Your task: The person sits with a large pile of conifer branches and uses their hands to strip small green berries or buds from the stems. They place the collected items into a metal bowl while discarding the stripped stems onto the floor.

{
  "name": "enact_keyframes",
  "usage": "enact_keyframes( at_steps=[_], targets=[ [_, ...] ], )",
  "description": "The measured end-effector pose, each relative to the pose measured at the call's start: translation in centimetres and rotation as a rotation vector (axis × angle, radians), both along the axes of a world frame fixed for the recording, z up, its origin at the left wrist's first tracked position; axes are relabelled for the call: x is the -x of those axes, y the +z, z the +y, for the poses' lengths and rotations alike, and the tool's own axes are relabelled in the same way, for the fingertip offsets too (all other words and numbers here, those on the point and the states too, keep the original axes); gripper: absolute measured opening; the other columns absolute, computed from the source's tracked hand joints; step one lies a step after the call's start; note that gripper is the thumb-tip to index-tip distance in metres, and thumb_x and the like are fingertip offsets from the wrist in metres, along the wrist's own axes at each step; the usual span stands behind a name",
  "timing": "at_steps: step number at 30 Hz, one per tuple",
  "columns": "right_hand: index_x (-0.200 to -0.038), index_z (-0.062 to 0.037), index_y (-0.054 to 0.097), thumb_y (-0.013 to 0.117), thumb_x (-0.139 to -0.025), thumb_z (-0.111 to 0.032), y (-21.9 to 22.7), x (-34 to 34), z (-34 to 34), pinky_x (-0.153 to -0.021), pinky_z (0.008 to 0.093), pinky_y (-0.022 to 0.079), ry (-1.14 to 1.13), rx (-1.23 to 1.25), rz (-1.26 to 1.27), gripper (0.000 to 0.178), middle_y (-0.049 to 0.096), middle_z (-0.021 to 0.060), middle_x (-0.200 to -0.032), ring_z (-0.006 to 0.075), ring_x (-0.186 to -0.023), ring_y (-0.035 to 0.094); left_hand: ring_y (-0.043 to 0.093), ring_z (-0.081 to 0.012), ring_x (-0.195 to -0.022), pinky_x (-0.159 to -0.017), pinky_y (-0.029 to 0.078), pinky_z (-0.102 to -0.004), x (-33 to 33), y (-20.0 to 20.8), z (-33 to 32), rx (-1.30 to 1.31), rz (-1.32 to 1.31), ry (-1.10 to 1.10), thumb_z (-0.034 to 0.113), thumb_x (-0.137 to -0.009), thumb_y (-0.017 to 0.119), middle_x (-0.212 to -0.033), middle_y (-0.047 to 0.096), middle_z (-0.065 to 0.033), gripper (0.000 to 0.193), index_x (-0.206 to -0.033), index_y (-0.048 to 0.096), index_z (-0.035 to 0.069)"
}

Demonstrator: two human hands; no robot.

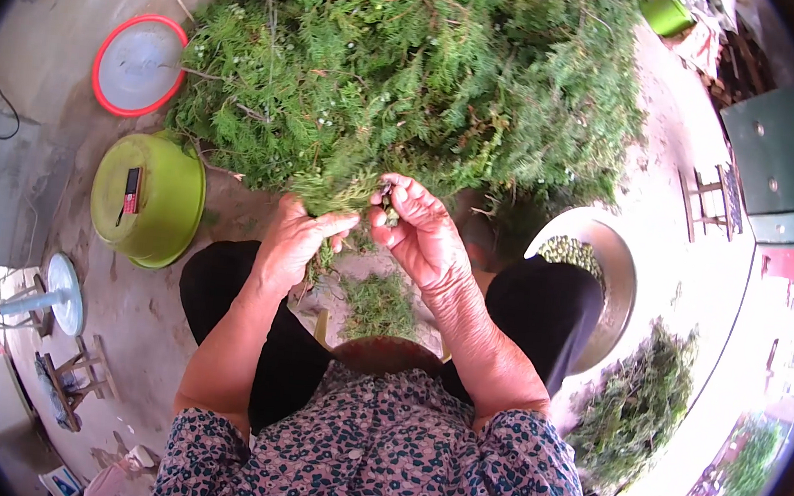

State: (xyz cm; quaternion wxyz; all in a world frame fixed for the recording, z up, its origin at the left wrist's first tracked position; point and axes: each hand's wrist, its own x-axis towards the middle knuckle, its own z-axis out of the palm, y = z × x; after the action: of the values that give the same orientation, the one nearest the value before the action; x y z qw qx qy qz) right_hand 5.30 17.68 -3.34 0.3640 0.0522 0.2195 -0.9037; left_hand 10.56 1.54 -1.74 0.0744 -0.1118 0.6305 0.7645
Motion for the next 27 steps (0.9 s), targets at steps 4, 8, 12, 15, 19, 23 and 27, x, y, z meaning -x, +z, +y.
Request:
enact_keyframes(
  at_steps=[4, 8, 12, 15, 19, 23, 27],
  targets=[
    [-0.095, -0.0020, 0.054, 0.056, -0.081, -0.013, 1.6, 0.5, 5.9, -0.052, 0.0241, 0.043, -0.195, -0.133, -0.048, 0.018, 0.056, 0.0078, -0.078, 0.0152, -0.063, 0.051, 0.051, -0.0141, -0.050, -0.043, 0.040, -0.0265, -2.0, -0.1, 1.3, -0.272, -0.094, 0.221, 0.009, -0.074, 0.064, -0.063, 0.057, -0.0073, 0.012, -0.078, 0.058, -0.001],
    [-0.094, -0.0042, 0.057, 0.055, -0.083, -0.012, 3.8, 0.9, 16.5, -0.061, 0.0273, 0.043, -0.447, -0.661, 0.287, 0.014, 0.058, 0.0066, -0.079, 0.0159, -0.068, 0.053, 0.053, -0.0164, -0.050, -0.043, 0.040, -0.0277, -3.5, -0.7, 2.2, -0.388, -0.067, 0.284, 0.006, -0.071, 0.068, -0.065, 0.058, -0.0080, 0.013, -0.075, 0.058, -0.002],
    [-0.106, 0.0003, 0.054, 0.058, -0.078, -0.015, 3.1, 0.7, 27.2, -0.071, 0.0273, 0.044, -0.616, -1.267, 0.414, 0.032, 0.058, 0.0065, -0.084, 0.0140, -0.079, 0.054, 0.055, -0.0185, -0.052, -0.045, 0.043, -0.0285, -4.3, -1.7, 3.2, -0.408, -0.103, 0.317, 0.002, -0.071, 0.066, -0.071, 0.060, -0.0105, 0.014, -0.080, 0.058, -0.004],
    [-0.108, -0.0001, 0.053, 0.057, -0.076, -0.017, 1.0, 0.3, 31.9, -0.081, 0.0327, 0.041, -0.625, -1.771, 0.538, 0.036, 0.057, 0.0095, -0.097, 0.0174, -0.089, 0.054, 0.057, -0.0195, -0.058, -0.050, 0.047, -0.0307, -4.3, -2.0, 3.9, -0.594, -0.123, 0.299, 0.005, -0.075, 0.063, -0.076, 0.060, -0.0119, 0.014, -0.084, 0.057, -0.005],
    [-0.111, -0.0004, 0.051, 0.053, -0.080, -0.016, 0.9, -0.7, 29.6, -0.086, 0.0320, 0.040, -0.731, -1.727, 0.664, 0.035, 0.055, 0.0118, -0.104, 0.0211, -0.095, 0.053, 0.059, -0.0238, -0.073, -0.064, 0.050, -0.0343, -4.0, -1.6, 5.4, -0.700, -0.143, 0.278, 0.007, -0.078, 0.059, -0.086, 0.061, -0.0136, 0.017, -0.091, 0.057, -0.004],
    [-0.117, -0.0040, 0.046, 0.055, -0.081, -0.021, 2.6, -3.3, 17.7, -0.082, 0.0278, 0.043, -0.566, -1.137, 0.705, 0.041, 0.054, 0.0116, -0.104, 0.0192, -0.094, 0.052, 0.056, -0.0267, -0.092, -0.076, 0.049, -0.0366, -3.8, -1.5, 7.3, -0.651, -0.109, 0.267, 0.009, -0.080, 0.057, -0.102, 0.057, -0.0153, 0.015, -0.090, 0.057, -0.002],
    [-0.128, -0.0040, 0.032, 0.067, -0.071, -0.026, 1.9, -6.5, 5.8, -0.095, 0.0358, 0.033, -0.320, -1.159, 1.384, 0.071, 0.039, 0.0175, -0.125, 0.0306, -0.116, 0.038, 0.058, -0.0195, -0.088, -0.070, 0.049, -0.0284, -4.0, -2.0, 8.5, -0.654, -0.129, 0.258, 0.004, -0.078, 0.058, -0.100, 0.059, -0.0115, 0.026, -0.103, 0.054, -0.002]
  ],
)
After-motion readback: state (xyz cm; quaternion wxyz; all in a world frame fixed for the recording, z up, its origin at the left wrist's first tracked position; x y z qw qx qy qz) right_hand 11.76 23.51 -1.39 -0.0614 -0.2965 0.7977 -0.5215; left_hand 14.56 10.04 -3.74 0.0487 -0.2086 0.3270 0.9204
